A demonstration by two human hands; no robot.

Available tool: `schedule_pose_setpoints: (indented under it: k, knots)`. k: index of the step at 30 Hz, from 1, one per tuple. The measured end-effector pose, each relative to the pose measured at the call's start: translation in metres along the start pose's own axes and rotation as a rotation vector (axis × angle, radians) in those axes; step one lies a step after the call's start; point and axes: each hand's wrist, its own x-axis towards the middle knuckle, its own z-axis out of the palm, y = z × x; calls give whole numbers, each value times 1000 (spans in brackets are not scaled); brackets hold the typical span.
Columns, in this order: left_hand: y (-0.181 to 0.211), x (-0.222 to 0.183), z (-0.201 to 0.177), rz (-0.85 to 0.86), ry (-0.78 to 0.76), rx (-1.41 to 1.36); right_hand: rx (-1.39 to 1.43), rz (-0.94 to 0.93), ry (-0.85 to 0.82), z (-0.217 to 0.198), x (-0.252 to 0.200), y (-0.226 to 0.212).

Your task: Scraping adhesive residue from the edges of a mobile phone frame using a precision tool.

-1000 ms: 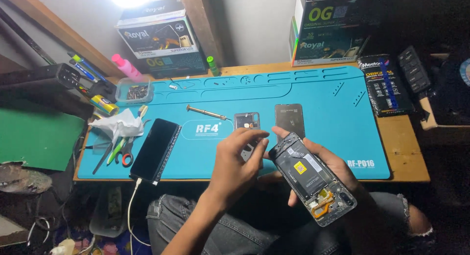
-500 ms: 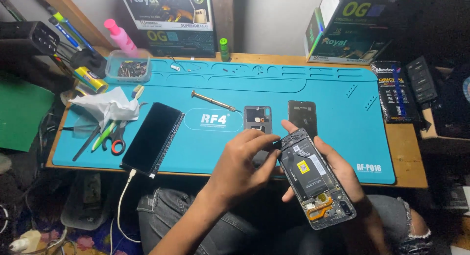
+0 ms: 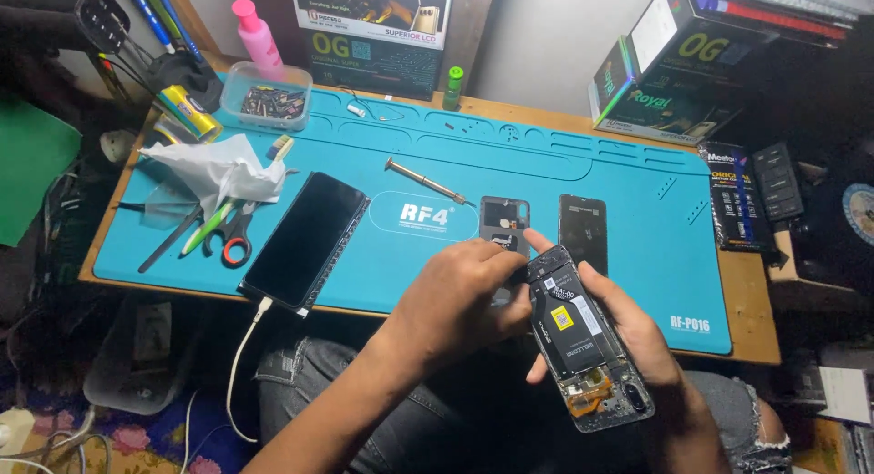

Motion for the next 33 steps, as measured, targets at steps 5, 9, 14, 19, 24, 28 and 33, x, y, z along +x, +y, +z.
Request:
schedule_pose_setpoints:
  k: [5, 9, 14, 19, 24, 28, 33]
  knots:
    - [11, 0, -10, -41, 140, -103, -21, 7, 22, 15, 1, -2]
    - [18, 4, -12, -34, 193, -141, -20, -47, 14, 21, 2, 0]
    - [23, 10, -12, -18, 110, -93, 70, -39, -24, 16, -1, 0]
    - [20, 14, 1, 30, 87, 54, -124, -7, 59, 23, -9, -4]
    - [32, 23, 12, 18, 213, 128, 6, -25, 54, 10, -8, -3]
    - [29, 22, 20, -13, 100, 129, -2, -86, 95, 17, -13, -7]
    - [42, 31, 11, -12, 84, 38, -37, -20, 96, 3, -21, -10]
